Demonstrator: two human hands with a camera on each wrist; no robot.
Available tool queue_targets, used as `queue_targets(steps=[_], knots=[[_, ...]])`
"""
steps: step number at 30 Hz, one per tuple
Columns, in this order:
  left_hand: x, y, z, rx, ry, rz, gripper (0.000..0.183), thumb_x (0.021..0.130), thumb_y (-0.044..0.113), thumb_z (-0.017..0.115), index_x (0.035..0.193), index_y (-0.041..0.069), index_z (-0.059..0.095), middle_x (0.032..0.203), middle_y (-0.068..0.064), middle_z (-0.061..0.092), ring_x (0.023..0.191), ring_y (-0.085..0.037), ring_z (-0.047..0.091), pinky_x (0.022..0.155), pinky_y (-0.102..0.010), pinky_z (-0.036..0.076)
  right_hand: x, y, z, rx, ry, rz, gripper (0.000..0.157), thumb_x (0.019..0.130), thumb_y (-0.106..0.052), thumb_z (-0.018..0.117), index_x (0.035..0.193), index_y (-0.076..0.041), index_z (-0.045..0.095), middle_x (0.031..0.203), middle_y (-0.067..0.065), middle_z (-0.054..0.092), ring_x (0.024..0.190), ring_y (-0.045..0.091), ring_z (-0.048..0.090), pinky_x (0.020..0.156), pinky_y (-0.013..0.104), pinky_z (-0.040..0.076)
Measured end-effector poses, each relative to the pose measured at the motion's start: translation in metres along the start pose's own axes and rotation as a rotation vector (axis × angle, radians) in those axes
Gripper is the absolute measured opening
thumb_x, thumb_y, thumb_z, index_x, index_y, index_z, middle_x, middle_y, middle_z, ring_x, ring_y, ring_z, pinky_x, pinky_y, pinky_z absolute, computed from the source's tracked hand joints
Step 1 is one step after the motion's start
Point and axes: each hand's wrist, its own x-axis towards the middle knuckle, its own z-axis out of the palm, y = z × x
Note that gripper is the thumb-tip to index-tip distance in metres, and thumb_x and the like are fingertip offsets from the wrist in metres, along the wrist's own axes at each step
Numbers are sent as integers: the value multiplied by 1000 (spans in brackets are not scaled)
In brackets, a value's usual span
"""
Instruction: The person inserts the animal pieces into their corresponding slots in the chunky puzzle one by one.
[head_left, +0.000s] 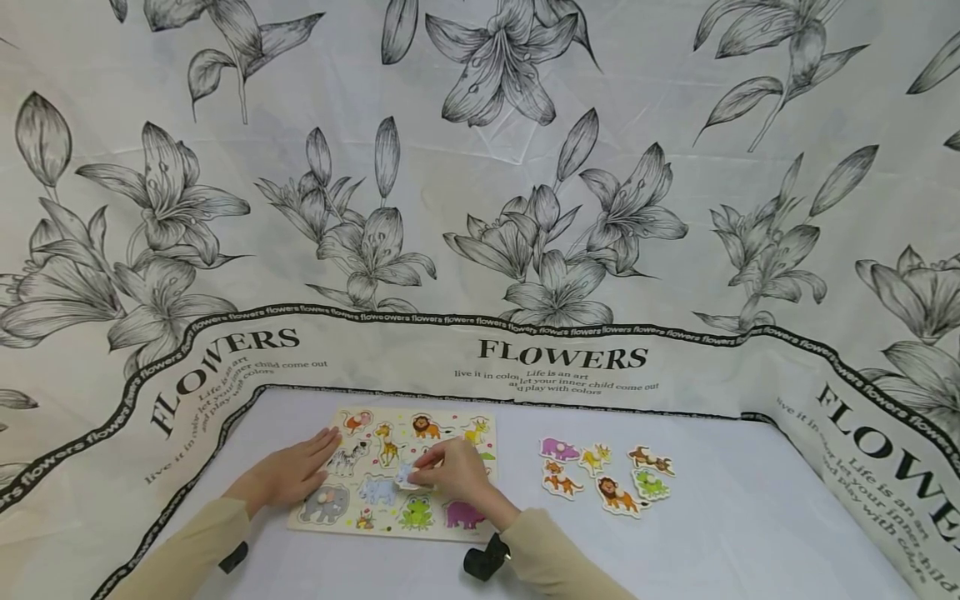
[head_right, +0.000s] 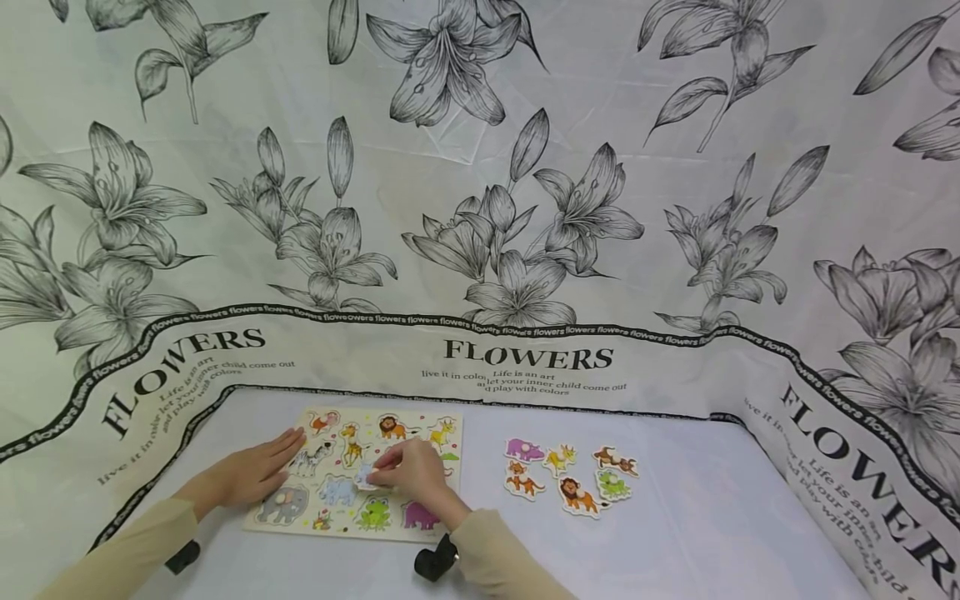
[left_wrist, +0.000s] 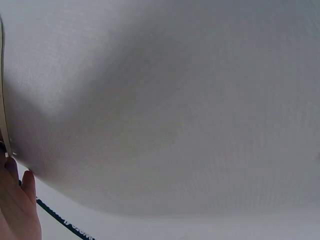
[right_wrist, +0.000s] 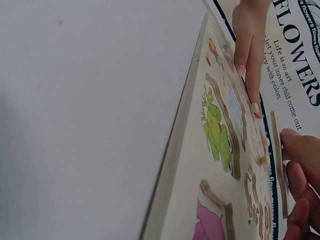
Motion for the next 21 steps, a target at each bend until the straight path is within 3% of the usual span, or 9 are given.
queue_targets(steps=[6,13,21], knots=[[-1,0,1,17,43,26,54,100,29,43,142,-5,40,149,-24,39,136,-42,39,107,-50,40,2,-8,9,35,-25,21,15,73,-30,84,79,-18,77,73,-9,70,58,-1,54,51,16,43],[0,0,-1,-21,-11,-7,56,101,30,41,145,-4,35,153,-22,32,140,-41,32,112,-50,35,4,-13,19,23,-19,-4,16,71,-29,84,78,-17,77,71,-8,71,54,-2,52,48,15,40],[0,-1,0,-17,-14,-15,56,101,30,41,145,-3,35,153,-22,33,141,-40,32,112,-49,36,7,-19,32,-27,-28,4,16,70,-32,85,75,-19,77,64,-11,69,51,-3,50,47,14,38]])
